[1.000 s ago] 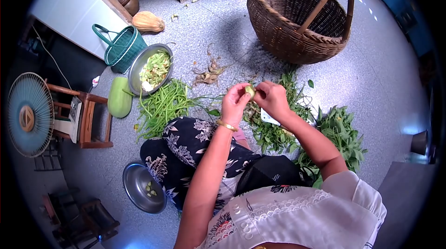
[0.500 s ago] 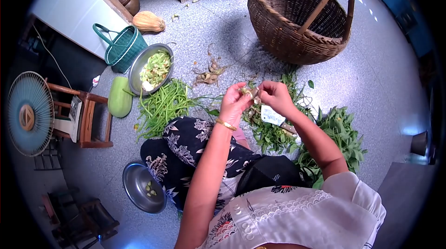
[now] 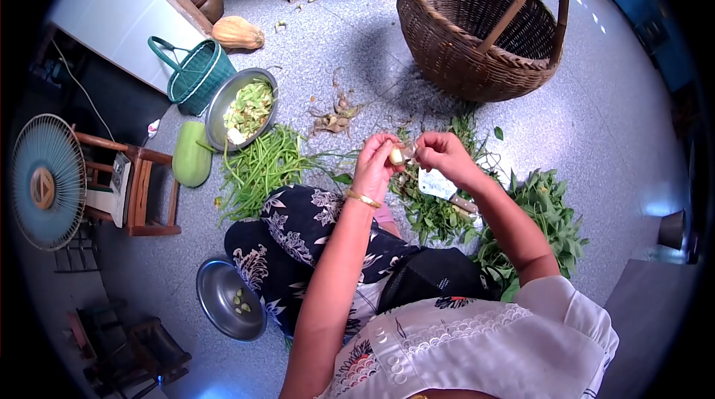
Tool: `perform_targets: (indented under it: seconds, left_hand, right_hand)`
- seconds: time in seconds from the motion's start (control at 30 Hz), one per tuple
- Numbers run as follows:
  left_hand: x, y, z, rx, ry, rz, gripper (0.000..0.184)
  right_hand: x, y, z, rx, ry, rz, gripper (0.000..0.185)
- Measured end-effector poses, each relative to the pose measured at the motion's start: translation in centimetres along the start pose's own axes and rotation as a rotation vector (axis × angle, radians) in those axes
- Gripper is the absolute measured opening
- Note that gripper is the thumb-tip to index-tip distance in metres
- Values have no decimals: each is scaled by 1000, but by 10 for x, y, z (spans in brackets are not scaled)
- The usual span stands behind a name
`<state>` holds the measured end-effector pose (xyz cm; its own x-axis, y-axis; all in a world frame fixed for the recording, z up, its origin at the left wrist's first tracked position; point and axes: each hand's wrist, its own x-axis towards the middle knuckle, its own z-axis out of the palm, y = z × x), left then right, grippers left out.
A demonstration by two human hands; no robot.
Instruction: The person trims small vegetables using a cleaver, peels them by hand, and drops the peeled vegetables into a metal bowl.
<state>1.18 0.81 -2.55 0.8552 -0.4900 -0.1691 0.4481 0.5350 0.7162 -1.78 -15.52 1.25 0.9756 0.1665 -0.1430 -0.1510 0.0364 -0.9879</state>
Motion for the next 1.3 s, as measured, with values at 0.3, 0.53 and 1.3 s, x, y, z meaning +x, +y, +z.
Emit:
perform_targets:
  seconds: [0.3, 0.53, 1.3]
  left_hand:
    - [-4, 3, 9, 36, -23, -78, 26]
    - [1, -1, -3, -182, -63, 4, 30]
    - [-27, 95, -55, -352, 152, 473, 20]
  right_hand:
    - [0, 1, 3, 38, -4, -44, 13]
    - [1, 0, -3, 318, 76, 90, 10]
    - [15, 103, -39, -1034, -23, -65, 19]
